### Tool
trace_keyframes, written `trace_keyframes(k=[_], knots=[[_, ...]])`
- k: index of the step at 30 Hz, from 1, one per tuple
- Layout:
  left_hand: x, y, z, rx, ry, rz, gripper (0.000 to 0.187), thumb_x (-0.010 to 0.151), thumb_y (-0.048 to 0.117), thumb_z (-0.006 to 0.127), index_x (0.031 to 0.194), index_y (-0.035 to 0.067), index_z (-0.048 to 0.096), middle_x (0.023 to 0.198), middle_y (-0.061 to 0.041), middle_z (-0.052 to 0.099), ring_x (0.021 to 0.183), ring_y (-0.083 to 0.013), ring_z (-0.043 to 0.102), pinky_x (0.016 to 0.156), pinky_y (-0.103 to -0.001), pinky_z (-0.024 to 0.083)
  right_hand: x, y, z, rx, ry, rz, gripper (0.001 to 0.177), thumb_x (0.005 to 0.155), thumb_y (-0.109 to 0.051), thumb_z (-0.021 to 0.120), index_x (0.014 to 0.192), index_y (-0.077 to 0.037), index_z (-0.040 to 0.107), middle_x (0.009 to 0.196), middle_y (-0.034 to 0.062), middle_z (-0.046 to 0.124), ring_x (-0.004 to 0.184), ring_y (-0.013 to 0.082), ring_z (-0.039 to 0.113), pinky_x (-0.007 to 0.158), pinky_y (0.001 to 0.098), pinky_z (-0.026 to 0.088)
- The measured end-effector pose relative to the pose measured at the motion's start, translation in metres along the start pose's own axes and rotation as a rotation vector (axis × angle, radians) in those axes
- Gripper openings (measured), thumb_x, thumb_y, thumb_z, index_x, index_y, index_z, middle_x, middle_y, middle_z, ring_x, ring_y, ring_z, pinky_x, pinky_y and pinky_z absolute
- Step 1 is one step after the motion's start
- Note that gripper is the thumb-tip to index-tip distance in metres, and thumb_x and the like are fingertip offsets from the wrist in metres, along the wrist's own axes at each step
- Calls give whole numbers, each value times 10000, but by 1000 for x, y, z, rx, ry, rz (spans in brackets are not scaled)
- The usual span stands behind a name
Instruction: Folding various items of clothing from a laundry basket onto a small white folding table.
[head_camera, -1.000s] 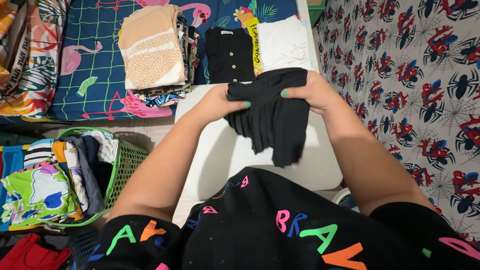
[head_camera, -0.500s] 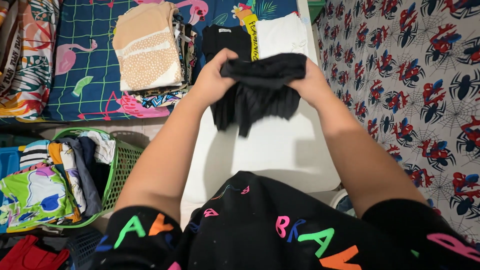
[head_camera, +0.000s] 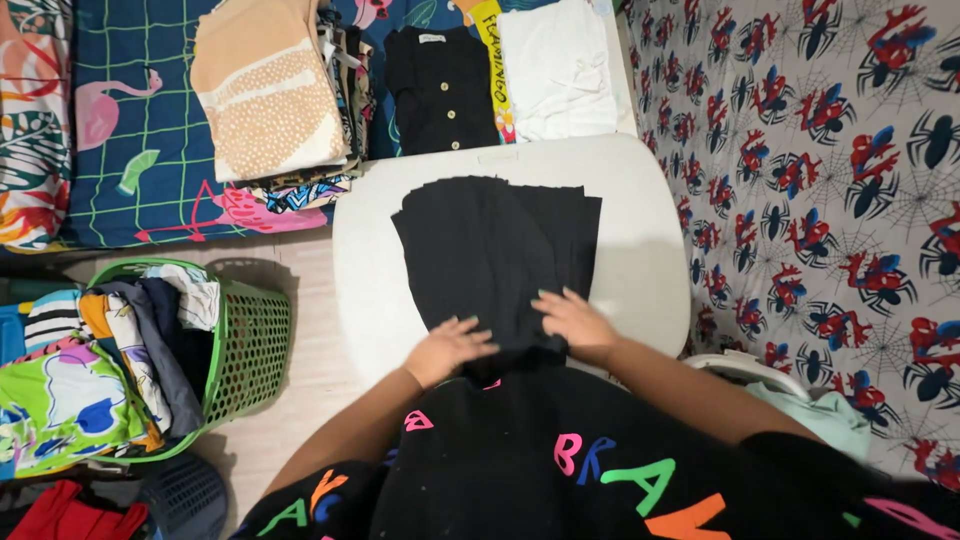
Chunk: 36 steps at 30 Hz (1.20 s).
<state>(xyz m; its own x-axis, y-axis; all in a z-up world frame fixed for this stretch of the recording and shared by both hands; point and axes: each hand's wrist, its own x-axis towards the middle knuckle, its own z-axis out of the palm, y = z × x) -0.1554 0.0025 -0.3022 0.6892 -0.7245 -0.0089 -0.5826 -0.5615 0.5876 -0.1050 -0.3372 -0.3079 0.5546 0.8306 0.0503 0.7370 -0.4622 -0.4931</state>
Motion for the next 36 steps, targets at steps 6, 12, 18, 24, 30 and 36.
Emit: trace_keyframes(k=[6,12,18,24,30,36], knots=[[-21,8,14,-46,-210,3,547,845,56,612,1347,273,633,1530,-73,499,1457,-333,400,1180,-539,296,-33,-9,51,105,-38,50,233,735,-18,694,935,-91,600,1481,122,516,1460,352,380,1146,577,329],[-10,7,42,-135,-273,-74,505,995,66,506,1474,224,477,1524,-41,529,1514,-273,394,1232,-560,273,-19,-20,34,115,68,94,204,755,-28,708,885,-123,583,1458,124,534,1452,367,409,1153,521,383],[-8,9,46,78,-578,15,618,959,207,550,1539,284,352,1583,-89,371,1488,-370,264,1136,-661,236,-9,-26,32,40,-272,97,390,689,-87,782,1049,-131,638,1447,107,502,1441,367,342,1136,552,314],[-25,-31,1,323,-358,-4,388,922,189,551,1228,369,708,1460,45,518,1473,-309,333,1142,-725,175,24,-50,10,94,-566,304,437,789,-222,766,1190,-157,607,1305,63,571,1303,264,509,1069,412,447],[-37,-67,-36,255,178,-606,196,810,207,646,869,327,789,1442,-22,557,1395,-281,475,1171,-575,308,63,-21,24,455,-64,351,301,799,-170,709,1094,-112,730,1107,121,694,1039,296,657,907,399,543],[-14,-52,-16,-687,658,-1447,657,978,368,638,1485,29,394,1267,-269,644,1189,-368,632,1032,-398,462,49,102,17,63,568,823,564,835,-257,758,1322,-36,578,1185,243,638,1104,417,601,982,499,485]])
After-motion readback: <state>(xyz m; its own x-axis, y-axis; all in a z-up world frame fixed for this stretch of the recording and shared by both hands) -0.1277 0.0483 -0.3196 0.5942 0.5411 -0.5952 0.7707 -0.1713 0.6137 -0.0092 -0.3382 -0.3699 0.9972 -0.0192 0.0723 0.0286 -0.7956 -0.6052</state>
